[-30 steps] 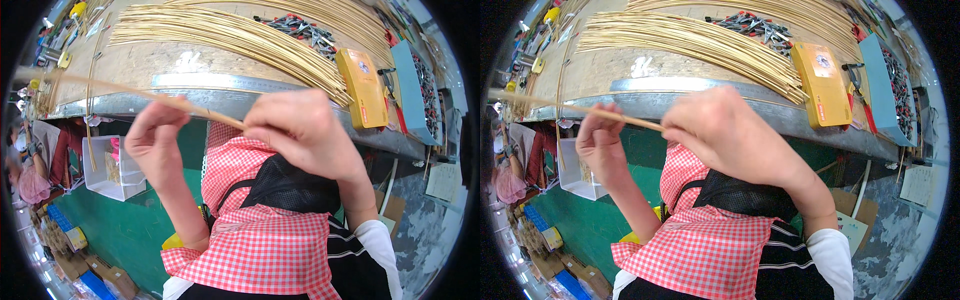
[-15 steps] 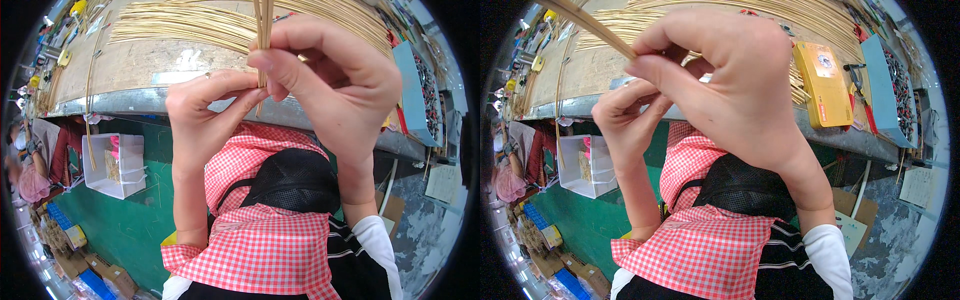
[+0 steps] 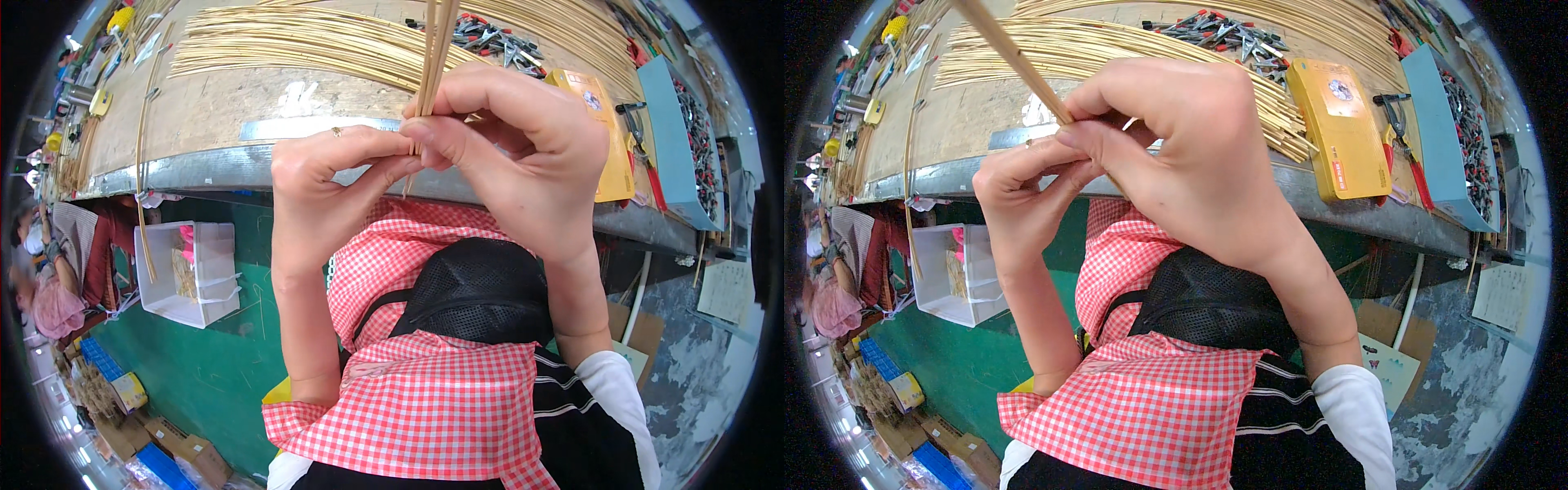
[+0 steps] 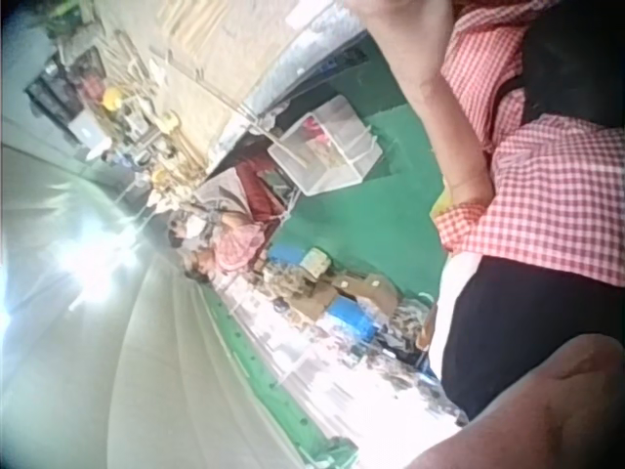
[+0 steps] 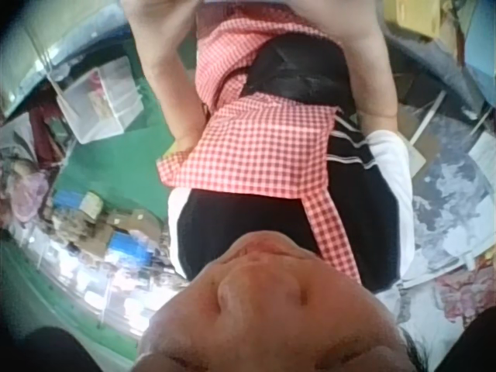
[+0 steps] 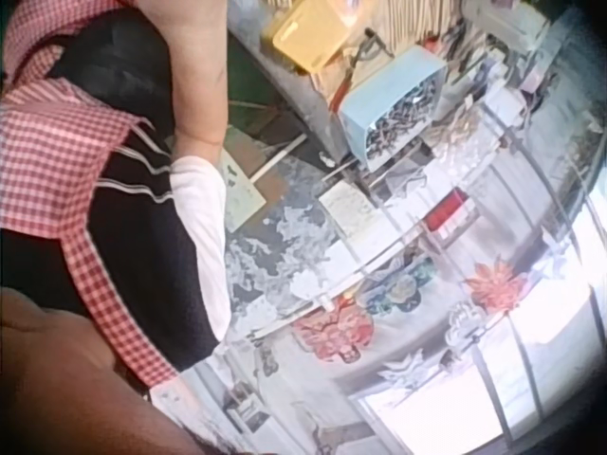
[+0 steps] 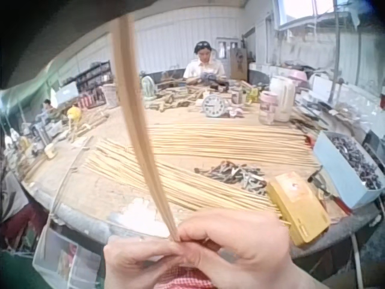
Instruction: The person sits at a workbench and repeatedly picks up thin bamboo sticks. They align two sticks end-to-end and secure the joint by wrapping a small piece of white tape around the connection point. The person handles the sticks and tape by hand, working on one joint at a time.
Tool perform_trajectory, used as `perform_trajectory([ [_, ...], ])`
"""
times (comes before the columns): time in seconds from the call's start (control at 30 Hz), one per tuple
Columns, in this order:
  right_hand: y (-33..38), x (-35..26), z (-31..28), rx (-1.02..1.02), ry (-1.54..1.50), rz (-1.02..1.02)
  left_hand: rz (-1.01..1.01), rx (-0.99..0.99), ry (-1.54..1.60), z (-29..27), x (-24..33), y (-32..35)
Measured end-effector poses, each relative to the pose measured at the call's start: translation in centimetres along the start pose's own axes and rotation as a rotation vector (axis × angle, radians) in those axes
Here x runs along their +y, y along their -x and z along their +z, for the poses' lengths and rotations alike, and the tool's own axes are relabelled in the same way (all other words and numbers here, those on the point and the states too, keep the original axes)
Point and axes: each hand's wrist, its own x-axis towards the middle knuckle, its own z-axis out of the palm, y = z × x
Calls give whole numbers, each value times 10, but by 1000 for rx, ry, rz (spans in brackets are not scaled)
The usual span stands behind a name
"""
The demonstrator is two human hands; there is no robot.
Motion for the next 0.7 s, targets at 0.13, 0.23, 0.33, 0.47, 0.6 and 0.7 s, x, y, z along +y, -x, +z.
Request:
perform_trajectory([
  [0.13, -2, -4, -1, 21, -101, 70, 99, -58, 9, -5, -9, -4],
  [0.23, -3, -3, -2, 41, -90, 48, 102, -45, 27, -3, -9, -7],
  [0.33, -3, -1, -4, 16, 32, -59, 107, -22, -1, -1, -8, -8],
  [0.47, 3, 1, 0, -17, 115, -82, 43, -10, 33, 3, -11, 0],
  [0.6, 2, 1, 0, -45, 201, -125, -28, -17, 41, 2, -8, 4],
  [0.7, 1, 0, -1, -48, 213, -82, -72, 15, 44, 5, -9, 6],
])
